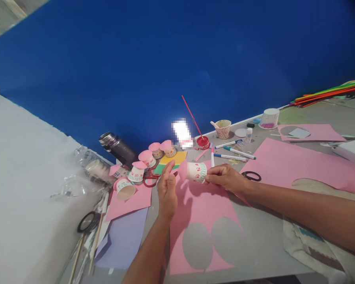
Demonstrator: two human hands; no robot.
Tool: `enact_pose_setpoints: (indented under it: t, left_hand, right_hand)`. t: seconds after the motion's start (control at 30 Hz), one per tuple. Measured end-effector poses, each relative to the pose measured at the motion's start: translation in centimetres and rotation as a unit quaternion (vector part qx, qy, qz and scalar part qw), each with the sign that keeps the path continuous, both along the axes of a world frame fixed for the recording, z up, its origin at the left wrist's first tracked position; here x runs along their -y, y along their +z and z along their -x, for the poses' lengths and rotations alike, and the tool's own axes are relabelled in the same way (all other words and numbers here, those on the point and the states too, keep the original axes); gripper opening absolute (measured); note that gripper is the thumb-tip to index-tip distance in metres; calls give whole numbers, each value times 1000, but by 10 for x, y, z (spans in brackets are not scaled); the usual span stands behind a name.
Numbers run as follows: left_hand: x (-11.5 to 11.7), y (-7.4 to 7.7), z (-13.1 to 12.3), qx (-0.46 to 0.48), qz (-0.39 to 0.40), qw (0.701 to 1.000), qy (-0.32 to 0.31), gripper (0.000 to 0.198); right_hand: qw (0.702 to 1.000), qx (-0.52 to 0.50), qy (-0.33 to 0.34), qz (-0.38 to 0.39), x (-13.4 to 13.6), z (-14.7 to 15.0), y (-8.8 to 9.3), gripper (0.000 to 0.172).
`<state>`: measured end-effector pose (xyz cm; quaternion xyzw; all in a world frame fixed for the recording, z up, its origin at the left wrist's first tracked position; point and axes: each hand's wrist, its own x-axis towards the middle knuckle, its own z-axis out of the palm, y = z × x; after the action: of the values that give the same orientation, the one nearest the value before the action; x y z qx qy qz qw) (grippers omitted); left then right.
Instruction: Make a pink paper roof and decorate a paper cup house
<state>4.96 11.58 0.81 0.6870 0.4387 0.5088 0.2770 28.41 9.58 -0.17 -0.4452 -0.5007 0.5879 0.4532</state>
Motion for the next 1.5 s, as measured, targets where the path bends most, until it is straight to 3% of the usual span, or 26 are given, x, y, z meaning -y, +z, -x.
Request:
enact_pose_setpoints:
  t: [0.27,0.57,0.73,0.83,0.93,1.03,1.27,1.5]
  left_hand:
    - [5,8,-5,-13,-21,1000,4,39]
    - [4,4,-5,-21,-6,1000,4,37]
    - [-1,-1,-4,94,22,995,-17,48]
    - [-7,-1,-4,231,128,964,-30,48]
    - [-12,1,-5,344,313,882,-72,37]
    - [-11,2,-9,363,435,813,-133,23]
    - [5,0,-24,361,471,781,-193,26]
    - [11,2,-27,376,457,777,-215,37]
  right_hand:
    - [998,52,26,-29,0,1,-3,25]
    - [999,18,32,-13,2,3,-3,28]
    - [997,-61,14,41,-4,-2,-4,42]
    - [990,-122,20,71,-9,-6,-6,50]
    - [980,-174,40,91,-11,-7,-8,52]
    - [969,-215,55,109,-10,-7,-8,52]
    - [951,-269,71,139,-7,-5,-7,48]
    - [945,-273,87,156,-3,-3,-8,47]
